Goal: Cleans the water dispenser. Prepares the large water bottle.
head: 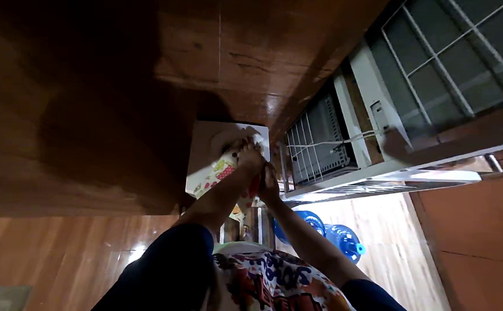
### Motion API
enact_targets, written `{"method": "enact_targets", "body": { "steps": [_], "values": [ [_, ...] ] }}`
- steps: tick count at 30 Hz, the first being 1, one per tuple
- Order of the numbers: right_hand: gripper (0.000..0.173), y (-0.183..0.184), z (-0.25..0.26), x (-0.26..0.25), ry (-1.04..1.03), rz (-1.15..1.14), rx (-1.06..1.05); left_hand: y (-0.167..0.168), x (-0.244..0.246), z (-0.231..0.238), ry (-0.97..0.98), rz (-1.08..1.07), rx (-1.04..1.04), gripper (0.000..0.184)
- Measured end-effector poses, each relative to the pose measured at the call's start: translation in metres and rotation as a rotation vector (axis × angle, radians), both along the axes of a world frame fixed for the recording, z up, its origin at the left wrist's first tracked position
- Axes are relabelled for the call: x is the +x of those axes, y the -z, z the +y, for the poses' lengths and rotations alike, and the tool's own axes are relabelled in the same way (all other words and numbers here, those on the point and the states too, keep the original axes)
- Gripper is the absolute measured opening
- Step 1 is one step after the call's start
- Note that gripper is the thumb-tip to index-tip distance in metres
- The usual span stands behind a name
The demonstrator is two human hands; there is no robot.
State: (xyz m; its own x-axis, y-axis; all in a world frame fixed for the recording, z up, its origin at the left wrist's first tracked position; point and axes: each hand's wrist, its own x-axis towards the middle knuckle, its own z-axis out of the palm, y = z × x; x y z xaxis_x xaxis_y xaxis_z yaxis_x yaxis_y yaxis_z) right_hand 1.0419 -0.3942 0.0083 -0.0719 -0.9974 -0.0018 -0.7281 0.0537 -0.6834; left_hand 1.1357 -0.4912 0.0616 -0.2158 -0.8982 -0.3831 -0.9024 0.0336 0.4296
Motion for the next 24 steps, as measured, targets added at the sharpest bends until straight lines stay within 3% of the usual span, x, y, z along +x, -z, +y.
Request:
{"method": "enact_targets", "body": {
  "steps": [6, 9, 11, 14, 18, 21, 24],
  "values": [
    [0.057, 0.002, 0.025, -0.039, 0.082, -0.282, -0.217, 0.01, 0.061, 0.05, 0.339, -0.045, -0.115, 0.059],
    [0.043, -0.009, 0.057, -0.072, 0.072, -0.293, -0.171, 0.01, 0.114, 0.053, 0.358, -0.038, -0.105, 0.058],
    [0.052, -0.009, 0.084, -0.092, 0.099, -0.251, -0.1, -0.001, 0.146, 0.05, 0.287, 0.005, -0.063, 0.064],
    [0.067, 0.0, 0.124, -0.112, 0.217, -0.202, 0.162, -0.004, 0.175, 0.032, 0.181, 0.069, -0.126, 0.064],
    [0.073, 0.04, 0.177, -0.13, 0.279, -0.089, 0.677, 0.017, 0.188, -0.011, 0.074, -0.029, -0.2, 0.066],
    [0.063, 0.069, 0.222, -0.143, 0.258, -0.102, 1.05, 0.021, 0.191, -0.041, 0.056, -0.051, -0.216, 0.061],
    [0.054, 0.078, 0.26, -0.151, 0.272, -0.122, 1.196, 0.031, 0.193, -0.055, 0.007, -0.007, -0.252, 0.055]
  ]
}}
